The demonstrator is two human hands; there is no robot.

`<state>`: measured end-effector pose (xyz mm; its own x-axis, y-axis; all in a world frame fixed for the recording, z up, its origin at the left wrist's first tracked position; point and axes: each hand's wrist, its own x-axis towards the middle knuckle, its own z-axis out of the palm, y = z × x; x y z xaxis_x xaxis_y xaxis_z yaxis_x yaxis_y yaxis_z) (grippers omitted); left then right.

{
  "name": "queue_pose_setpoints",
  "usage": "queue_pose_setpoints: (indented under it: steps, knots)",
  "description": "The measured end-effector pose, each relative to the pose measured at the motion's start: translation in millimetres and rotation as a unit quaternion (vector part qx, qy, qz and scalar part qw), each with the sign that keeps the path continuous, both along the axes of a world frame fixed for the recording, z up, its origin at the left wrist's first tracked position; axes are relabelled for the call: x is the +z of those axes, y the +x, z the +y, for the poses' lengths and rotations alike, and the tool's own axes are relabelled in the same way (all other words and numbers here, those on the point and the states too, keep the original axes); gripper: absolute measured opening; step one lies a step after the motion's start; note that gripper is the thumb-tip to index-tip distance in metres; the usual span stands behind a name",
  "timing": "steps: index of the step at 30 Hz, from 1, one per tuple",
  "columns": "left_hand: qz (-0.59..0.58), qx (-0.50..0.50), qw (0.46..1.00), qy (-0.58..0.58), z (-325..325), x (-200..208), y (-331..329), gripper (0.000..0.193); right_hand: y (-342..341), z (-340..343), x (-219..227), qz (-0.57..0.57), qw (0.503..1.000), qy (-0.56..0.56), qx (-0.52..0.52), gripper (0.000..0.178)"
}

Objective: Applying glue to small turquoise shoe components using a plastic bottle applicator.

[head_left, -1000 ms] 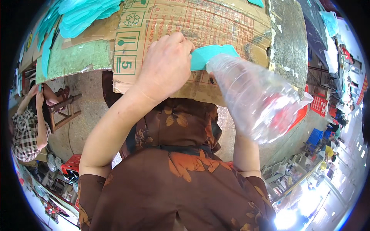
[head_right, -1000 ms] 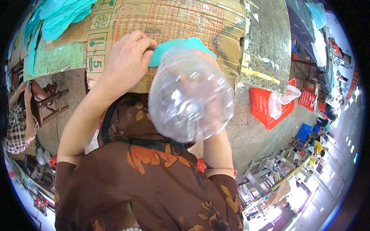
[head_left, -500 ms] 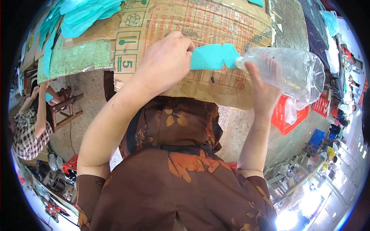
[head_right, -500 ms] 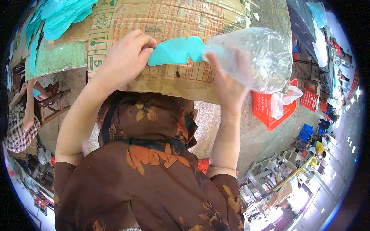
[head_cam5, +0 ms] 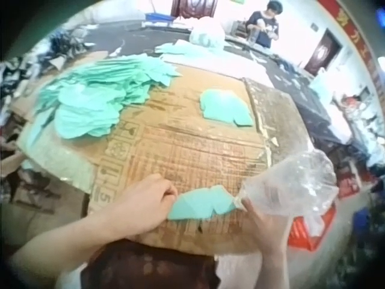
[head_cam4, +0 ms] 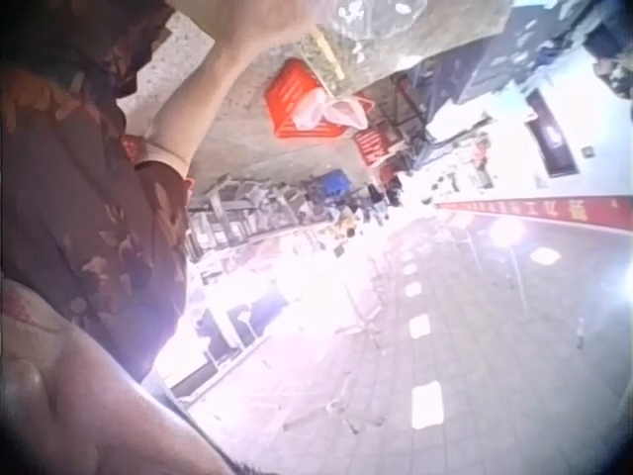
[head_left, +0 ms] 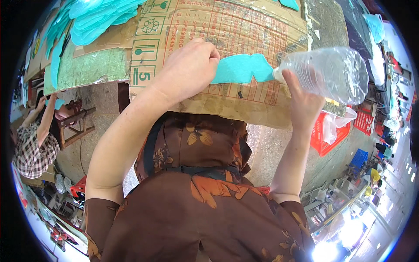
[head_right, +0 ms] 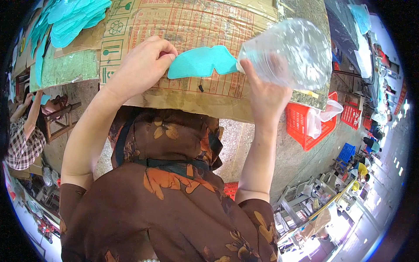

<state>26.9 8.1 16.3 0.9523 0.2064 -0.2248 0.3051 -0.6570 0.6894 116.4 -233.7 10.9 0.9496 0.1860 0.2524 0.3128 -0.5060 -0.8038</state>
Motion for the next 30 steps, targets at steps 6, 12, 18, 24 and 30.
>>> queue_pose_setpoints:
  steps: [6,12,18,24,30]
  knots:
    - [0.007,-0.019,1.000,0.002,3,2,-2,0.025,-13,4,7,0.025,0.998,0.048,-0.043,0.041]
    - [0.006,-0.032,0.999,-0.039,7,1,-1,0.028,-12,12,4,0.010,0.997,0.047,-0.068,0.043]
    - [0.085,-0.018,0.991,-0.106,16,3,2,0.028,-1,55,-9,-0.020,0.999,0.050,-0.003,0.045]
    - [-0.015,-0.007,0.994,-0.107,32,-6,-9,0.030,-24,77,-22,-0.034,0.995,0.008,0.090,0.043]
    - [-0.084,0.059,0.980,-0.170,59,1,-25,0.029,-52,95,0,-0.091,0.961,0.007,0.261,0.040]
